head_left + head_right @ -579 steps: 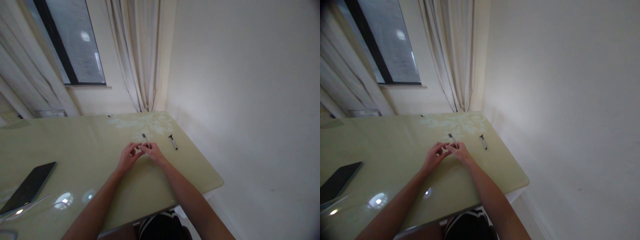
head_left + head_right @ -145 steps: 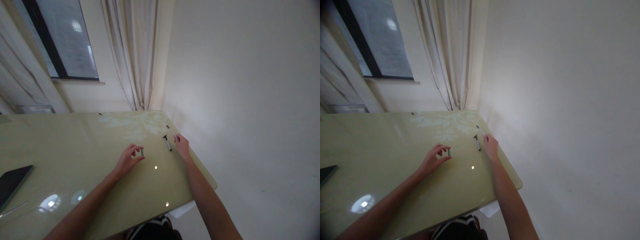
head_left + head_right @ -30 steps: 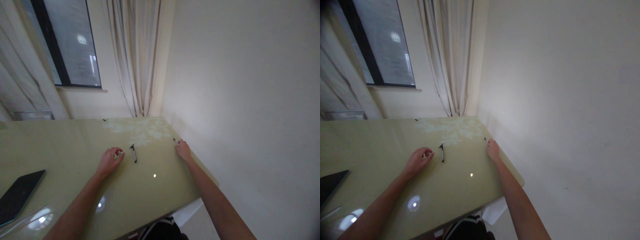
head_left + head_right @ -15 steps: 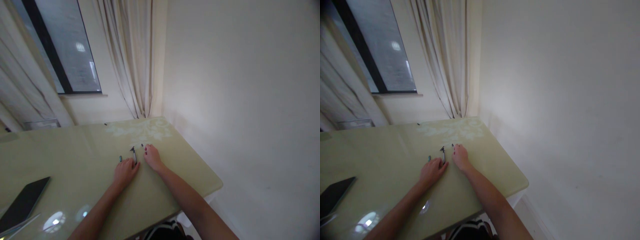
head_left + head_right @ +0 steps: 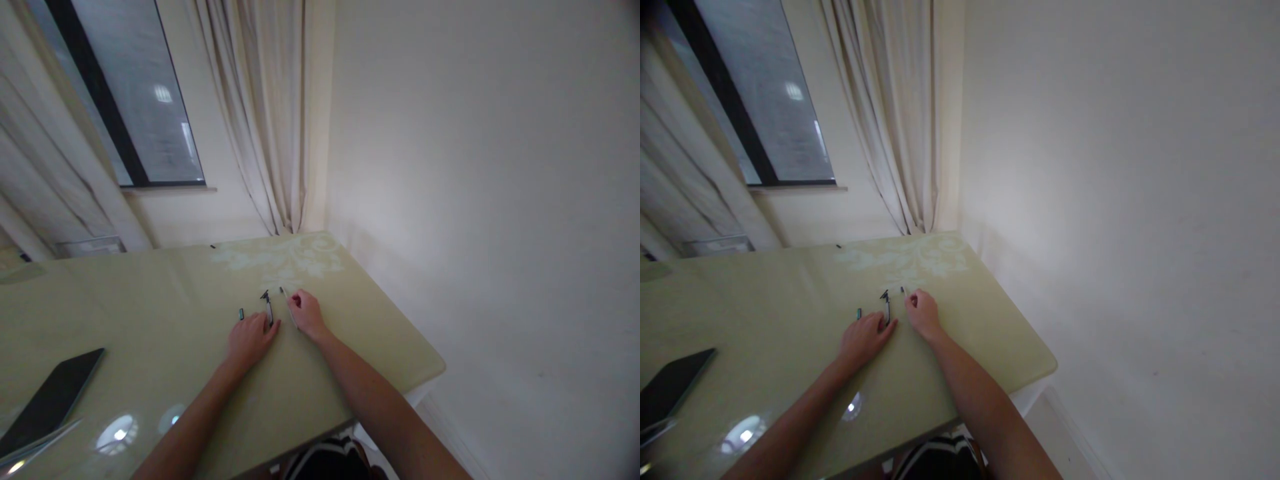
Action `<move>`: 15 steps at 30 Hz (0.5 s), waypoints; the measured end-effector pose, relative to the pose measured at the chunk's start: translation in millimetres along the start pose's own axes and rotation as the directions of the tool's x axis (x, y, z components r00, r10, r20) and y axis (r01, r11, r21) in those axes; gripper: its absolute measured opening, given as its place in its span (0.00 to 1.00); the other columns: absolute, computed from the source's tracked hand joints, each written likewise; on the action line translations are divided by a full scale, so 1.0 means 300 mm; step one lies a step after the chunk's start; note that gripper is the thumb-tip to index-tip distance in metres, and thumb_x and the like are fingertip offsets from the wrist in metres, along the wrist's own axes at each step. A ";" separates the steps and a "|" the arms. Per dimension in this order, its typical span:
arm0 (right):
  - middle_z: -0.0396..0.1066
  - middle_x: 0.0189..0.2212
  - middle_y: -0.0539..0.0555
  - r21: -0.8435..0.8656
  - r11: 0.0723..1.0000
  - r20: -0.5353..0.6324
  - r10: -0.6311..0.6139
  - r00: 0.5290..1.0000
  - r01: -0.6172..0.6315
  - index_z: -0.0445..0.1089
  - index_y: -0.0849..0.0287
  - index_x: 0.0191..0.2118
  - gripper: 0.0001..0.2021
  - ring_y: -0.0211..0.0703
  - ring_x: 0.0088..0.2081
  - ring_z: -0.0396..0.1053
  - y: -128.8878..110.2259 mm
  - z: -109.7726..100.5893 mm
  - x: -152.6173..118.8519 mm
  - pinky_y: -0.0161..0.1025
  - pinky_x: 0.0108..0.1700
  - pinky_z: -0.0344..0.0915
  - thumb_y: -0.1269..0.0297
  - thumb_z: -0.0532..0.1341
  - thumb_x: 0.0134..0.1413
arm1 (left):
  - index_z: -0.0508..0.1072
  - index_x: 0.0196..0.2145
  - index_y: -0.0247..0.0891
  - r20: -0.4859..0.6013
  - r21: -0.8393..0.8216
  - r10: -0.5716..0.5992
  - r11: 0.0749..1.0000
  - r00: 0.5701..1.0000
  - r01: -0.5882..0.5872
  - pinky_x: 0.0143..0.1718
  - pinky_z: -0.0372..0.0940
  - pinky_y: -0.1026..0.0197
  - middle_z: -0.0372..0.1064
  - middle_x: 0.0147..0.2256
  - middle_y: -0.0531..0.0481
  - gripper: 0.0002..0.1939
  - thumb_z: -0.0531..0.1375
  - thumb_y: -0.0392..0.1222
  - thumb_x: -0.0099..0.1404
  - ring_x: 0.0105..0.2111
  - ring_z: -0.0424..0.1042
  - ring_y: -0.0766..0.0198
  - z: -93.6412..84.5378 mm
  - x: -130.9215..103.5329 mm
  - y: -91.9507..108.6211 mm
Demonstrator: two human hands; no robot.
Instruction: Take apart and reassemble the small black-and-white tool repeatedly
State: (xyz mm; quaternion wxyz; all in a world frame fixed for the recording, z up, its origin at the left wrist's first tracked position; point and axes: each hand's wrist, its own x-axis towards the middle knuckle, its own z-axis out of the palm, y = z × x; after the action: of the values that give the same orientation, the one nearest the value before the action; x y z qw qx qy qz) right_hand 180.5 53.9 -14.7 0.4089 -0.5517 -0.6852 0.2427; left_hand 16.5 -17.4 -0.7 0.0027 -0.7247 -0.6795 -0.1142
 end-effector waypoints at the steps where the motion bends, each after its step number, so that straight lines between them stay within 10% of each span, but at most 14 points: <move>1: 0.73 0.29 0.52 0.003 1.000 -0.003 -0.003 1.000 0.003 0.74 0.61 0.34 0.06 0.38 0.30 0.67 -0.001 0.001 0.000 0.34 0.35 0.57 0.65 0.63 0.61 | 0.69 0.30 0.40 0.009 0.000 -0.007 1.000 1.000 0.007 0.37 0.63 0.53 0.74 0.31 0.44 0.22 0.48 0.57 0.73 0.34 0.75 0.51 -0.006 0.000 0.003; 15: 0.73 0.29 0.52 0.024 0.999 -0.026 -0.034 0.999 0.035 0.74 0.61 0.31 0.08 0.38 0.30 0.65 0.020 0.015 0.007 0.34 0.35 0.56 0.65 0.62 0.61 | 0.69 0.29 0.41 0.023 -0.059 -0.093 0.994 0.995 0.094 0.33 0.58 0.57 0.75 0.31 0.44 0.21 0.48 0.53 0.74 0.33 0.75 0.53 0.008 0.011 -0.016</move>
State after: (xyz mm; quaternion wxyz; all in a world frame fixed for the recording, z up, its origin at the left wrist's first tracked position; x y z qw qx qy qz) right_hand 179.9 58.0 -21.3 0.4285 -0.5379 -0.6863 0.2368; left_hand 12.4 -13.5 -3.1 -0.0313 -0.6930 -0.7090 -0.1272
